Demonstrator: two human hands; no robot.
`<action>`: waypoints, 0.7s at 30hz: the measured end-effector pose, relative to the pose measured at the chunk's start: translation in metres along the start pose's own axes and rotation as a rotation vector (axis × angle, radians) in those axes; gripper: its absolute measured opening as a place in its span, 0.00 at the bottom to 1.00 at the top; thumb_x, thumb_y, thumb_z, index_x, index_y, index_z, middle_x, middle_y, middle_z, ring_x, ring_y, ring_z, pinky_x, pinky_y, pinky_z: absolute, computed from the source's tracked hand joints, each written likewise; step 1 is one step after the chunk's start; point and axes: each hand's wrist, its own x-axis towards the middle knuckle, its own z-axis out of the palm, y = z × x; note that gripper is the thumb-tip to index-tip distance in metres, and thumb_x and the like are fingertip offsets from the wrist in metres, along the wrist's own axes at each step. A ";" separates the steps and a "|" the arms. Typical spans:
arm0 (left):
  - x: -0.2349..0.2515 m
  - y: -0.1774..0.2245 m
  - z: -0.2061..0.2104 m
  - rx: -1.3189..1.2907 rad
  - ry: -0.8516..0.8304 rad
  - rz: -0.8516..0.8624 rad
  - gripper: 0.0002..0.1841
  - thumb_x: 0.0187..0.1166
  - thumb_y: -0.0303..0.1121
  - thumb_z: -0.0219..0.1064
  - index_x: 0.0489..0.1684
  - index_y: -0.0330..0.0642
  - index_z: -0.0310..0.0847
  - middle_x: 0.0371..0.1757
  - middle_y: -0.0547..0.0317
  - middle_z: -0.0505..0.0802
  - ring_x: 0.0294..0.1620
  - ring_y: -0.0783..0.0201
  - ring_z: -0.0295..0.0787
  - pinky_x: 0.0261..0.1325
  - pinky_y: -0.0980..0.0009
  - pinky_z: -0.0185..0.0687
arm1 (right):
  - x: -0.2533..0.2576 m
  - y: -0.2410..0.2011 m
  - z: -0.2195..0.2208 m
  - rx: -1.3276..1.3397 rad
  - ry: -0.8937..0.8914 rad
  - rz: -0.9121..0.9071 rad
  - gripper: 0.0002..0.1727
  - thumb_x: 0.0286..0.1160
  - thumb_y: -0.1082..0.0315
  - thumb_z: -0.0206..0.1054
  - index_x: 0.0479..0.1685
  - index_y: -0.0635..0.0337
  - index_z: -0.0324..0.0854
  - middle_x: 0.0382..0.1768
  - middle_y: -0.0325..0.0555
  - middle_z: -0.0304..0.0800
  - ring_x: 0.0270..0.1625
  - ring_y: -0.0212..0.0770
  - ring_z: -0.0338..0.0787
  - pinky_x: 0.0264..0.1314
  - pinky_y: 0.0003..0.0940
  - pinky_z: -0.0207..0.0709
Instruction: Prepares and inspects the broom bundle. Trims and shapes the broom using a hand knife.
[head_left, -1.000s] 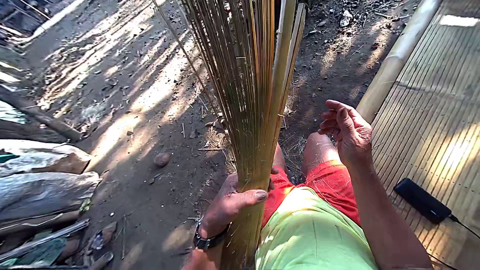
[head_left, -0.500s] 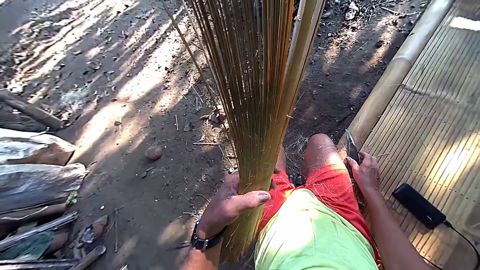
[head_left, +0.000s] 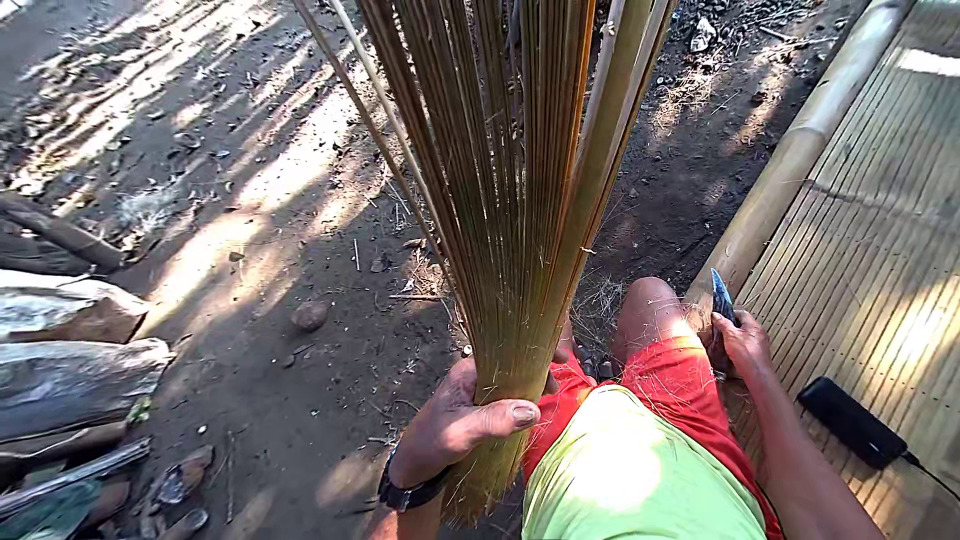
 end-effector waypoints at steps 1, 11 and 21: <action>-0.001 0.002 0.000 -0.002 -0.006 0.006 0.21 0.73 0.30 0.74 0.64 0.35 0.83 0.57 0.35 0.91 0.54 0.45 0.92 0.60 0.52 0.90 | -0.005 -0.001 -0.004 0.087 -0.012 0.014 0.23 0.80 0.51 0.69 0.62 0.60 0.83 0.46 0.54 0.93 0.46 0.50 0.94 0.54 0.56 0.87; -0.002 0.008 -0.003 -0.260 -0.178 -0.059 0.28 0.72 0.35 0.72 0.72 0.33 0.75 0.64 0.22 0.84 0.55 0.28 0.88 0.57 0.37 0.88 | -0.068 -0.063 -0.046 0.242 0.063 -0.350 0.33 0.83 0.44 0.65 0.88 0.36 0.69 0.56 0.47 0.92 0.27 0.41 0.89 0.25 0.44 0.87; 0.003 0.011 0.014 -0.363 -0.177 -0.112 0.29 0.73 0.33 0.68 0.74 0.32 0.71 0.67 0.18 0.82 0.57 0.25 0.87 0.58 0.36 0.87 | -0.112 -0.140 -0.058 0.248 0.074 -0.898 0.28 0.86 0.57 0.63 0.85 0.46 0.73 0.66 0.43 0.88 0.54 0.34 0.91 0.54 0.37 0.89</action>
